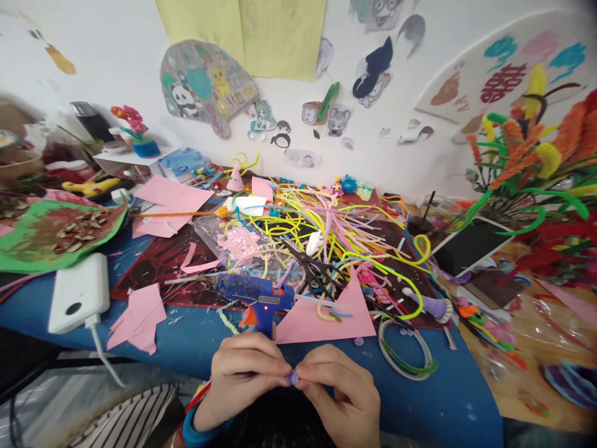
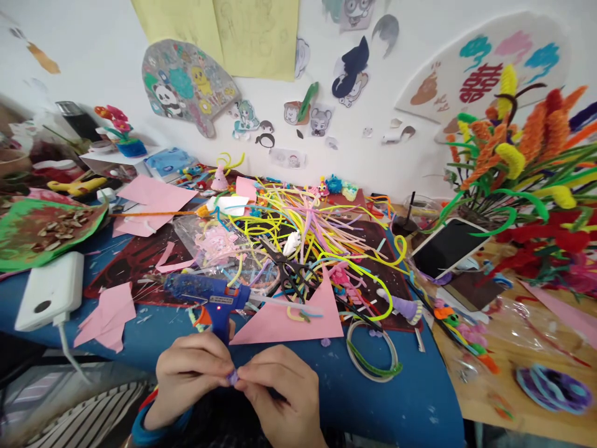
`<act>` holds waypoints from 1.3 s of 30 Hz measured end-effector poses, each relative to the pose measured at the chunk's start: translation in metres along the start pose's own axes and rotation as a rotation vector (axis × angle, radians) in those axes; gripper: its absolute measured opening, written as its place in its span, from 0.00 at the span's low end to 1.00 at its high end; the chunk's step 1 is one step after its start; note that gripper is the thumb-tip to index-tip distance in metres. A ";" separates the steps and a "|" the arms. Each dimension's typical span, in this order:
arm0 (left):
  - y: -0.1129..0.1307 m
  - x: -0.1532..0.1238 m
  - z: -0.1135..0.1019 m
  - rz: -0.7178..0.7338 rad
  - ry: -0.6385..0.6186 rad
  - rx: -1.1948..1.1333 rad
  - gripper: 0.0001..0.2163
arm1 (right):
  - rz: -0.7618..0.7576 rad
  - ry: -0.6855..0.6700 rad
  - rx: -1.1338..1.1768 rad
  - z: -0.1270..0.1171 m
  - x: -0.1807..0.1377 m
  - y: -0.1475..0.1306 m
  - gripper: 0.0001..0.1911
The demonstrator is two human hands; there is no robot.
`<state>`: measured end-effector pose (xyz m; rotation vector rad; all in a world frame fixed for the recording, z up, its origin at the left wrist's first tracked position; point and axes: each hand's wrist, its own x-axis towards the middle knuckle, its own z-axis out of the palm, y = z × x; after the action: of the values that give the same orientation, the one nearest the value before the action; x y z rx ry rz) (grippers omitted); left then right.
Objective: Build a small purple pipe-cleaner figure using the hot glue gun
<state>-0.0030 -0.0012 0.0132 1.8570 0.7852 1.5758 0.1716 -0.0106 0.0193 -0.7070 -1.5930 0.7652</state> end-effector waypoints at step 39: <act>0.005 -0.001 -0.040 -0.153 0.168 -0.032 0.02 | 0.512 0.072 0.733 0.040 -0.016 0.050 0.28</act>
<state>-0.0423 -0.0028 0.0222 1.6171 0.9467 1.6504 0.1355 0.0029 -0.0345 -0.5785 -0.9452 1.5700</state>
